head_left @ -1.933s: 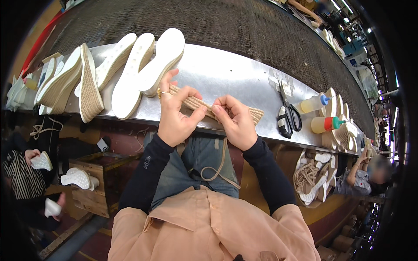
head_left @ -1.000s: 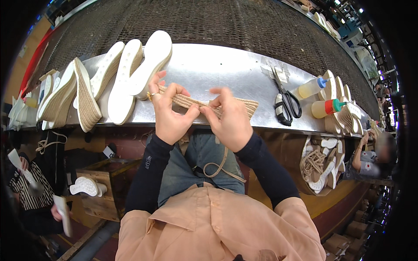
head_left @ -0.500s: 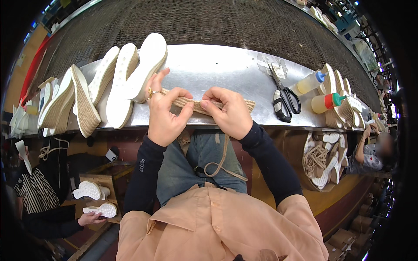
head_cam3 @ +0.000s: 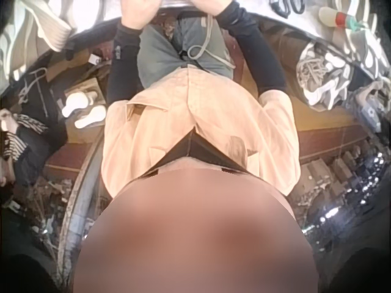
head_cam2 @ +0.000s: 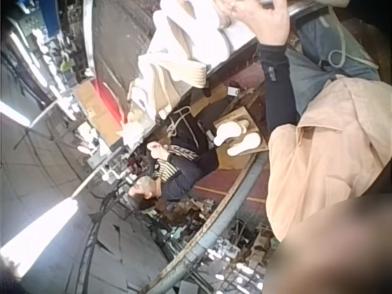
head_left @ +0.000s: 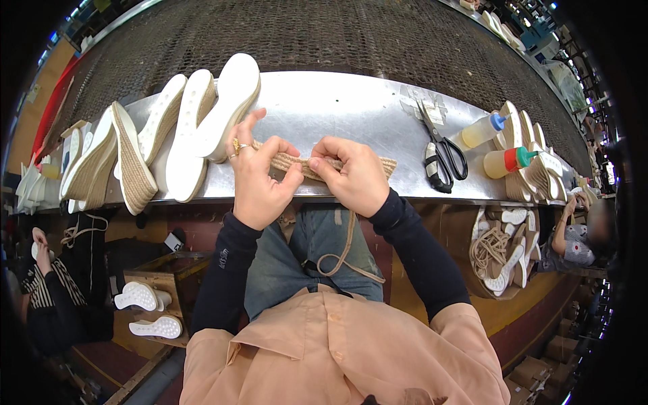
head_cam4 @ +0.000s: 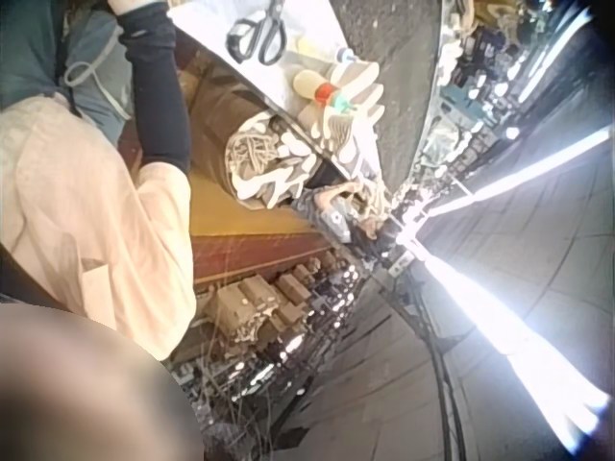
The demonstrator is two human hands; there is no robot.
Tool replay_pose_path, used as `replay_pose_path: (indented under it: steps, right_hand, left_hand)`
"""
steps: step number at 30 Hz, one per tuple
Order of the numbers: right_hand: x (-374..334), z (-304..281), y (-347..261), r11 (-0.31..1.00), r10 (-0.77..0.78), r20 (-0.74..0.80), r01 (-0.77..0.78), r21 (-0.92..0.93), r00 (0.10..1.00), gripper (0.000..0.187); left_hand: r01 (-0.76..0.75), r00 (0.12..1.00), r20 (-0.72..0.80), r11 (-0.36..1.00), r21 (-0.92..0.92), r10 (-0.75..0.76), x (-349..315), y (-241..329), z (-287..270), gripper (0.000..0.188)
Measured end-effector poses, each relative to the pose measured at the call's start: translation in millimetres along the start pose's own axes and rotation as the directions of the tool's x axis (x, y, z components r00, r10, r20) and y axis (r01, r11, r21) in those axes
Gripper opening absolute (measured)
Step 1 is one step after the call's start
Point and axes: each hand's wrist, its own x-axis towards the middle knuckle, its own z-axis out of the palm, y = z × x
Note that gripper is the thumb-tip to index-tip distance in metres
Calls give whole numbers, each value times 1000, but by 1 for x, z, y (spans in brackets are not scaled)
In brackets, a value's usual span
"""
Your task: The person wraps a jute rope around the edge of a shoe sole, applies glue to the rope end, and secures it. They then cut the excess rope and place the finished sole aside before starting on another sole.
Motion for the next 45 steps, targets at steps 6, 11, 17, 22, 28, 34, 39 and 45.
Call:
replay_pose_path:
  steps: [6, 11, 17, 22, 28, 34, 39, 45]
  right_hand:
    - [0, -7, 6, 986, 74, 24, -76, 148, 997, 18]
    - [2, -14, 11, 974, 60, 20, -63, 218, 998, 16]
    - [4, -8, 12, 991, 58, 5, -58, 118, 998, 17]
    - [7, -8, 14, 999, -4, 16, 3, 51, 1000, 16]
    - [9, -10, 14, 999, -35, 18, 35, 24, 999, 15]
    - [10, -7, 15, 999, -43, -13, 43, 25, 999, 14]
    - [10, -7, 12, 1000, -13, -9, 13, 21, 1000, 16]
    - [11, -5, 12, 994, 70, 15, -71, 87, 997, 19]
  left_hand:
    - [5, 1000, 8, 999, 32, -5, 1, 4, -1, 13]
    - [5, 999, 36, 999, 51, -7, 3, 6, -4, 13]
    - [3, 998, 55, 999, 50, -6, 6, 4, -3, 15]
    - [3, 998, 61, 999, 51, -6, 6, 1, -1, 17]
    - [31, 999, 29, 999, 35, -32, 6, 4, 2, 17]
    - [57, 998, 27, 998, 27, -58, 6, 6, 3, 16]
    - [94, 992, 85, 995, -27, -91, 7, 6, -1, 13]
    - [90, 985, 152, 996, -11, -87, 8, 6, -9, 12]
